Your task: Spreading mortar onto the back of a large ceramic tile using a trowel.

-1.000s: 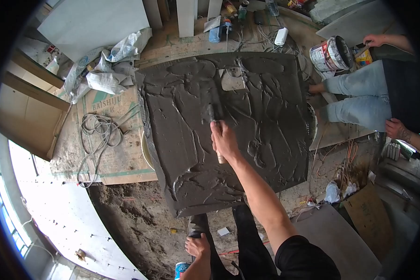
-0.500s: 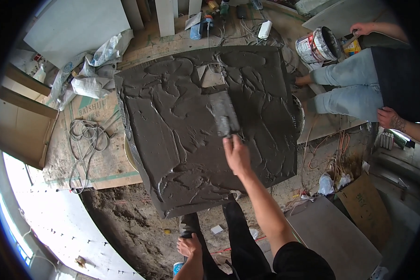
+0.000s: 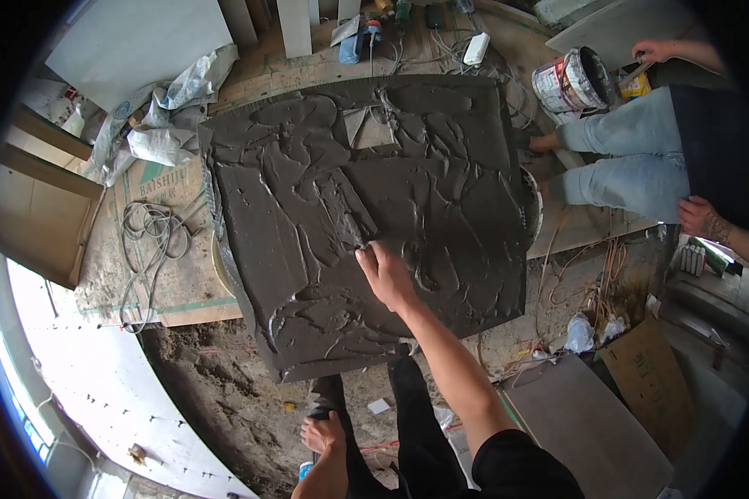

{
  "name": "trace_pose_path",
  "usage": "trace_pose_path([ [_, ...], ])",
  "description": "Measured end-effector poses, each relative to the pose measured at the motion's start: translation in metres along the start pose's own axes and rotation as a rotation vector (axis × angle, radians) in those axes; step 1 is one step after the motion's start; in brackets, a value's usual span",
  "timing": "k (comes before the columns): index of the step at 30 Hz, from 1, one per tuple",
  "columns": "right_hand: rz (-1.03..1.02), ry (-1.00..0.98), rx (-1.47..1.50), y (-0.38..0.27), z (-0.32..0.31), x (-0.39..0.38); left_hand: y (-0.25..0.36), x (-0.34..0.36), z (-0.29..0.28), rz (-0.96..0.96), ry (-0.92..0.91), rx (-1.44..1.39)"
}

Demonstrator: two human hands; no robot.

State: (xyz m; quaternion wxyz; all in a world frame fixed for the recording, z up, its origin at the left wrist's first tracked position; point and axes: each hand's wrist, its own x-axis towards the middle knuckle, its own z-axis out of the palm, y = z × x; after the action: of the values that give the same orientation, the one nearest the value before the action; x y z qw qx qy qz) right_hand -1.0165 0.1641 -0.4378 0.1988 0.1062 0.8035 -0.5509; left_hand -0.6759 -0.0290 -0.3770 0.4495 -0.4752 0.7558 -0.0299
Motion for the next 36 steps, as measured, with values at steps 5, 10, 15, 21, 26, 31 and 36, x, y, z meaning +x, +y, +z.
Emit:
trace_pose_path([
  [5, 0.263, 0.218, -0.011, -0.007, -0.070, -0.017, -0.019, 0.013, 0.009, -0.044, 0.070, 0.013],
  [10, 0.206, 0.171, 0.057, -0.054, -0.148, 0.005, -0.017, 0.006, 0.016, -0.019, 0.077, -0.005],
  [15, 0.096, 0.104, 0.455, -0.058, -0.091, 0.071, -0.014, 0.009, 0.020, -0.028, 0.104, -0.028],
  [21, 0.058, 0.101, 0.360, -0.066, -0.043, 0.109, -0.006, 0.001, 0.011, -0.045, 0.004, -0.015],
  [26, 0.066, 0.143, 0.287, -0.074, -0.042, 0.122, -0.014, 0.006, 0.020, -0.049, 0.037, -0.019],
  [31, 0.156, 0.078, 0.242, -0.070, -0.033, 0.095, -0.014, 0.008, 0.016, -0.070, 0.040, -0.022],
  [36, 0.016, 0.056, 0.191, -0.082, -0.037, 0.118, -0.006, 0.003, 0.010, -0.060, 0.019, -0.031],
])
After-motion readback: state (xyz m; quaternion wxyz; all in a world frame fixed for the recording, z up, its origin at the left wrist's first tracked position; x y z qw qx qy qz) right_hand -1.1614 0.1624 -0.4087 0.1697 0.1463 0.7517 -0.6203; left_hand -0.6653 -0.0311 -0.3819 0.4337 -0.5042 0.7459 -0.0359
